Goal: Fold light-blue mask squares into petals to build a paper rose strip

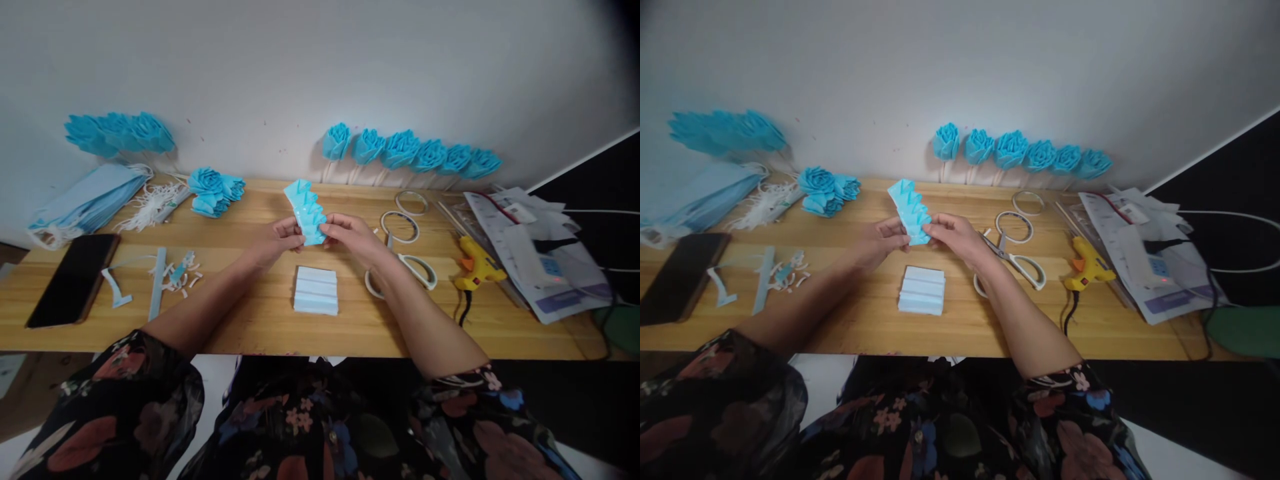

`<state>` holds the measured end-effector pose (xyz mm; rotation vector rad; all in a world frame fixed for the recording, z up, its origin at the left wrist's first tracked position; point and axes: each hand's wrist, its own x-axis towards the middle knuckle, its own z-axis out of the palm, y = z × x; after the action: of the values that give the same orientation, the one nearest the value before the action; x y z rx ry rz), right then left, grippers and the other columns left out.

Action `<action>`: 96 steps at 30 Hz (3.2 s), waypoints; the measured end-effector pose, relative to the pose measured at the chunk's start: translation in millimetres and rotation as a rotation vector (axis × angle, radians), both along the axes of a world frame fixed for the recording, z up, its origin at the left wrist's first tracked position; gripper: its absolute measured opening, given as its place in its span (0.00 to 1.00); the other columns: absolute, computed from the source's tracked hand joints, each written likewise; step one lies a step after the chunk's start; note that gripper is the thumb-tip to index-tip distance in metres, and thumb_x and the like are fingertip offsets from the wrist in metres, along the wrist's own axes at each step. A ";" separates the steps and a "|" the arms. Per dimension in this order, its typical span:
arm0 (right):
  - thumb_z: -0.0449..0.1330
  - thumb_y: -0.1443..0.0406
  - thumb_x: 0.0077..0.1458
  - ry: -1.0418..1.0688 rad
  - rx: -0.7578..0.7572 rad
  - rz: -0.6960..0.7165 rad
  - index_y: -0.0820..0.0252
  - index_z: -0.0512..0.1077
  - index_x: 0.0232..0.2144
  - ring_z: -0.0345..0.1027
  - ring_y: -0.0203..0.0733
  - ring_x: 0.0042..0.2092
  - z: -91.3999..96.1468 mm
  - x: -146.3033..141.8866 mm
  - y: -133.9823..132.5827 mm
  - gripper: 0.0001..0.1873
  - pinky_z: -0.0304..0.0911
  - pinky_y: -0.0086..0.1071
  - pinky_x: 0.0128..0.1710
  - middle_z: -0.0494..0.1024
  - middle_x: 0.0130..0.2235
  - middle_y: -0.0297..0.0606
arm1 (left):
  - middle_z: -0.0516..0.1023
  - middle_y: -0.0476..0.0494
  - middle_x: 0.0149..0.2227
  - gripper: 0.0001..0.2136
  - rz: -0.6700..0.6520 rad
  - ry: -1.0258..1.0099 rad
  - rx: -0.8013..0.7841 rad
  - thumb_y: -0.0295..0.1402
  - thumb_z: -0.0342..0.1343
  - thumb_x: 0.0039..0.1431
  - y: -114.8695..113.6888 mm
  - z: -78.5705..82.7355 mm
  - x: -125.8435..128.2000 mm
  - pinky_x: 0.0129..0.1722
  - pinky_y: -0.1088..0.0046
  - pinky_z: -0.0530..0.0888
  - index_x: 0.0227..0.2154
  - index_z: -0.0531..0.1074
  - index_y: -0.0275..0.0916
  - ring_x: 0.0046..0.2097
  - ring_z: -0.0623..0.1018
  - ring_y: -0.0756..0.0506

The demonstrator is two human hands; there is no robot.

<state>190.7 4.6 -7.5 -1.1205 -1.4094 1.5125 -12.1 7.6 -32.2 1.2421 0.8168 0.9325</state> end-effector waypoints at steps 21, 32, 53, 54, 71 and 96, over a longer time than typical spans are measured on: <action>0.68 0.50 0.43 -0.098 0.057 -0.013 0.59 0.67 0.23 0.56 0.33 0.30 -7.1 -5.9 -0.9 0.21 0.54 0.30 0.33 0.65 0.25 0.27 | 0.75 0.48 0.23 0.19 0.113 0.205 0.041 0.50 0.65 0.46 -1.4 10.8 1.4 0.31 0.74 0.68 0.21 0.73 0.36 0.26 0.70 0.52; 0.66 0.51 0.47 -0.156 0.072 0.058 0.60 0.71 0.23 0.60 0.34 0.30 -8.2 5.0 5.5 0.18 0.56 0.30 0.34 0.70 0.25 0.29 | 0.76 0.47 0.23 0.20 0.040 0.237 0.097 0.50 0.65 0.47 4.2 9.2 -6.2 0.31 0.74 0.68 0.21 0.73 0.36 0.26 0.70 0.52; 0.69 0.48 0.43 0.045 0.054 -0.325 0.59 0.78 0.34 0.65 0.31 0.29 -0.2 15.6 15.1 0.23 0.62 0.26 0.30 0.80 0.31 0.35 | 0.72 0.50 0.19 0.15 0.258 0.542 0.199 0.43 0.59 0.51 19.7 -0.8 -15.4 0.24 0.76 0.58 0.19 0.74 0.37 0.22 0.63 0.53; 0.69 0.49 0.44 0.053 0.072 -0.360 0.59 0.78 0.34 0.64 0.31 0.29 1.6 19.4 17.1 0.22 0.62 0.26 0.29 0.79 0.31 0.35 | 0.72 0.51 0.19 0.14 0.272 0.572 0.225 0.42 0.58 0.52 21.4 -1.5 -16.8 0.24 0.76 0.58 0.18 0.74 0.37 0.22 0.63 0.53; 0.59 0.59 0.56 -0.489 0.428 -0.560 0.62 0.79 0.38 0.69 0.39 0.33 7.8 124.5 -20.9 0.14 0.62 0.33 0.35 0.80 0.32 0.37 | 0.68 0.49 0.19 0.15 0.212 0.599 0.086 0.40 0.55 0.60 59.6 7.5 -10.4 0.22 0.75 0.58 0.21 0.73 0.37 0.20 0.63 0.53; 0.51 0.67 0.64 -1.190 0.874 -0.547 0.62 0.76 0.46 0.73 0.51 0.46 -42.6 102.6 -126.2 0.16 0.65 0.40 0.48 0.82 0.44 0.48 | 0.76 0.45 0.25 0.18 0.327 0.529 0.411 0.45 0.50 0.64 -162.2 -4.6 -28.5 0.35 0.70 0.73 0.31 0.78 0.39 0.30 0.76 0.45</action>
<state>293.3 -121.6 -50.2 -1.6321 -1.9212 -0.3432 -40.6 -154.6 -36.8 1.7902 1.3182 1.0830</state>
